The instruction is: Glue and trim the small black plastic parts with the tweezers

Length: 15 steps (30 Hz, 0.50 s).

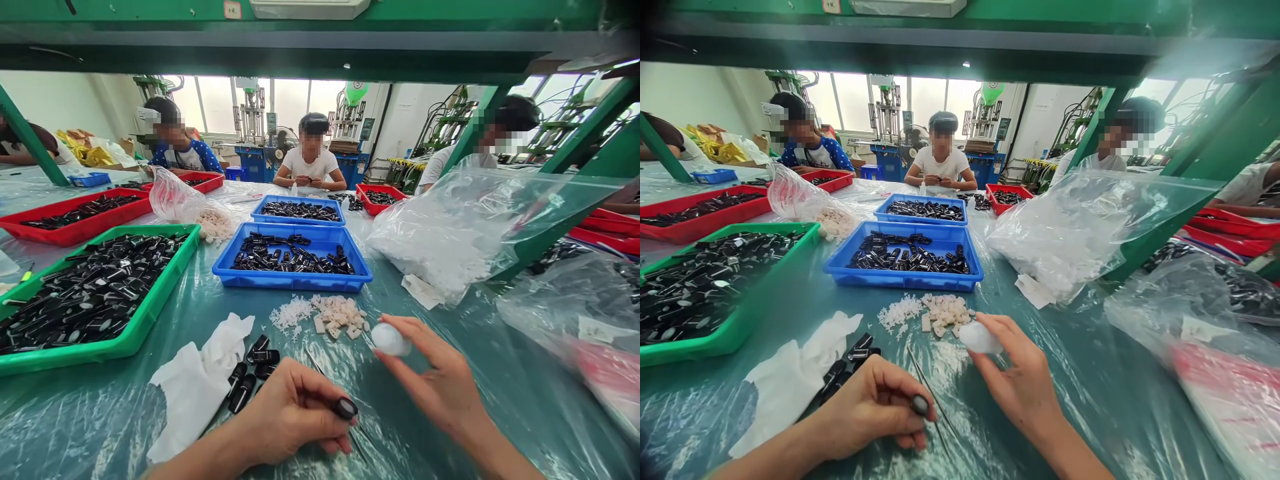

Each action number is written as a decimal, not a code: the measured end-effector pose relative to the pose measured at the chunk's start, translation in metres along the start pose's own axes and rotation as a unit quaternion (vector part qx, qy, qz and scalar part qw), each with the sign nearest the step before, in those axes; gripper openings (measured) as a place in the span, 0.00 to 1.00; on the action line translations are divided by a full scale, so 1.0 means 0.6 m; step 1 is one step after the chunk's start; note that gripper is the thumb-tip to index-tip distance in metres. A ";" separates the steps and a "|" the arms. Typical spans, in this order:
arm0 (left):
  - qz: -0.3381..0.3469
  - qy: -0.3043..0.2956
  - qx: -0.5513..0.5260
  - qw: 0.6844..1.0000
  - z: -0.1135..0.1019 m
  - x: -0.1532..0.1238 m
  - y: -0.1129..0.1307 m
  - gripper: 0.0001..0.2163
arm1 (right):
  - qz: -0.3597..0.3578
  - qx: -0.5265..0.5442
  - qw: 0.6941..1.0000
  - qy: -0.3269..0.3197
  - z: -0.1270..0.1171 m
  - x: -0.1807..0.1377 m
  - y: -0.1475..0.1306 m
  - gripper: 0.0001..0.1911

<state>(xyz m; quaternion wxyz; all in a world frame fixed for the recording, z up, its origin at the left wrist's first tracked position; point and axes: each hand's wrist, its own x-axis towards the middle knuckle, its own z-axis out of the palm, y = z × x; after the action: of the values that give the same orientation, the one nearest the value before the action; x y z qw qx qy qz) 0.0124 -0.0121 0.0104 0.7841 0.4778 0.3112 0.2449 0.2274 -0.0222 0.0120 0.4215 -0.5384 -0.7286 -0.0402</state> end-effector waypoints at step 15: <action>0.027 0.012 0.003 1.000 0.003 -0.005 0.005 0.06 | 0.336 0.154 0.927 -0.062 0.014 0.016 0.043 0.15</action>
<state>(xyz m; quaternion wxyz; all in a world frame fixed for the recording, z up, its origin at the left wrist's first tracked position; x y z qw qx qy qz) 0.0112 -0.0137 0.0145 0.7720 0.4859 0.3078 0.2706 0.2432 0.0002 0.0025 0.4418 -0.6817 -0.5270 0.2497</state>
